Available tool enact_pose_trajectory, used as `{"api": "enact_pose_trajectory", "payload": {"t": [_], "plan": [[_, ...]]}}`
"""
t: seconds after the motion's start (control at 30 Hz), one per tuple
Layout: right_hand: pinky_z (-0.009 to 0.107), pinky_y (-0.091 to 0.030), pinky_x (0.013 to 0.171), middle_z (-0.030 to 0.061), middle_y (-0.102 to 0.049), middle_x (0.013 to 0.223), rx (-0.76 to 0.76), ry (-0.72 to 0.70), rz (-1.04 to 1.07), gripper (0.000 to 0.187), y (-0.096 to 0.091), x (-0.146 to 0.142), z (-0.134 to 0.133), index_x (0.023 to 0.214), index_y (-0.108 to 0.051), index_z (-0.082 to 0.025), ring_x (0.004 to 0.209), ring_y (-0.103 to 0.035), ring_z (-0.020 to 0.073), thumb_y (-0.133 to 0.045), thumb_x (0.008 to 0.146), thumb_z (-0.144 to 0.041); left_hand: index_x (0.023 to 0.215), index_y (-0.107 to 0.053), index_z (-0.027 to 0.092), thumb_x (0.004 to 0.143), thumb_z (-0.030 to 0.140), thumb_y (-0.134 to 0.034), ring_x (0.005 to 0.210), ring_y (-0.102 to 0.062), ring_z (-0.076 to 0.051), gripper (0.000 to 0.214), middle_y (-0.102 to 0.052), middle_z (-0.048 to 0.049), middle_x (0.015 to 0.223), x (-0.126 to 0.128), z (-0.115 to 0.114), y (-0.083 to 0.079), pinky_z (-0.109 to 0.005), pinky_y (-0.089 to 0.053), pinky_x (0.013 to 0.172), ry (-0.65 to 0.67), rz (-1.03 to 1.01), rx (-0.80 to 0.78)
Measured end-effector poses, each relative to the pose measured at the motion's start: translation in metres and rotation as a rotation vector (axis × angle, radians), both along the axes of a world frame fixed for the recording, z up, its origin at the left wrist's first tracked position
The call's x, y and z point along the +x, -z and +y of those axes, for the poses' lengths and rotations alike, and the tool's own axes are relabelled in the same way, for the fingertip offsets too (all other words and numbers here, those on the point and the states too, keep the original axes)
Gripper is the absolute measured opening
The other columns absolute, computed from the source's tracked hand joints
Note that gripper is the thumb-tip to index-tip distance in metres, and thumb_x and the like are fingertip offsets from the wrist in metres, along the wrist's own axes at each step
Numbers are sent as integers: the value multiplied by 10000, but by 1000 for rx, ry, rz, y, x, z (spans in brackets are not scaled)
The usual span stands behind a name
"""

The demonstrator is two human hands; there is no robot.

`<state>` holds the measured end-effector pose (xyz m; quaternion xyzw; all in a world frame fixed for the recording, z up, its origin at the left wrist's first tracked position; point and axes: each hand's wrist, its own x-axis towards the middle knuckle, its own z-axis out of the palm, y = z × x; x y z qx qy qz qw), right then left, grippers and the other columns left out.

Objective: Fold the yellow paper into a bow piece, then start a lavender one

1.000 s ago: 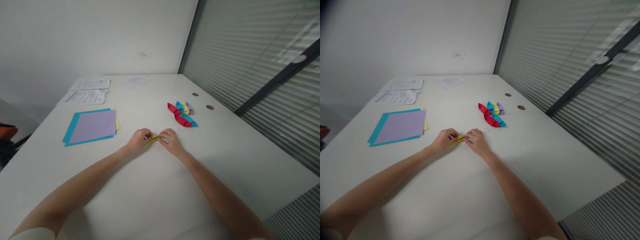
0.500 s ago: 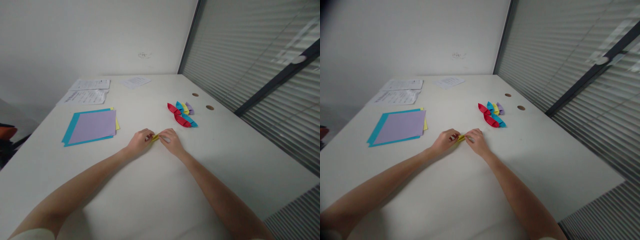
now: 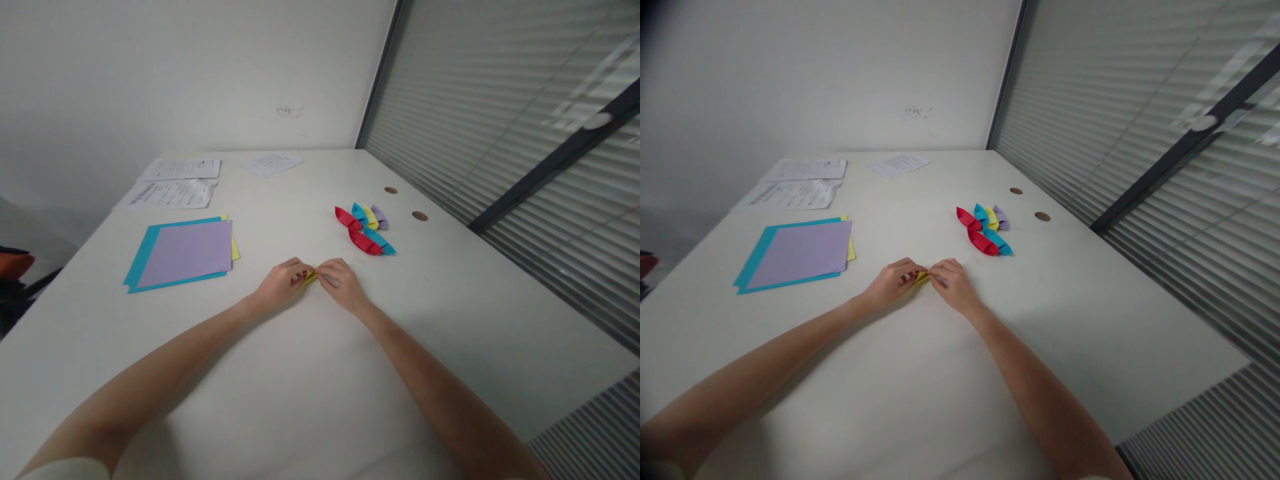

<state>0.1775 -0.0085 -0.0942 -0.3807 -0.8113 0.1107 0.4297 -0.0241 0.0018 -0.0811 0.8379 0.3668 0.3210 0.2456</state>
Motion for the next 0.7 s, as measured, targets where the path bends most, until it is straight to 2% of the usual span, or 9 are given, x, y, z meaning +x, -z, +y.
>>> {"api": "enact_pose_trajectory", "payload": {"t": [0.47,0.7], "plan": [[412,-526,849,73,-693,947,-25,-14,17,196,1,0,0,998,-714,-244,932,-619,214,-538,918,-213,1043,-691,167,892,152,-503,679,-599,-106,242,-656,-67,916,0,2,3,-221,-512,653,-13,-20,-11],[411,-532,833,67,-690,910,-4,-15,9,190,0,0,0,974,-718,-243,916,-613,215,-551,904,-184,1029,-686,166,881,140,-503,683,-600,-101,237,-657,-61,917,0,3,4,-212,-512,649,-18,-19,-2]]}}
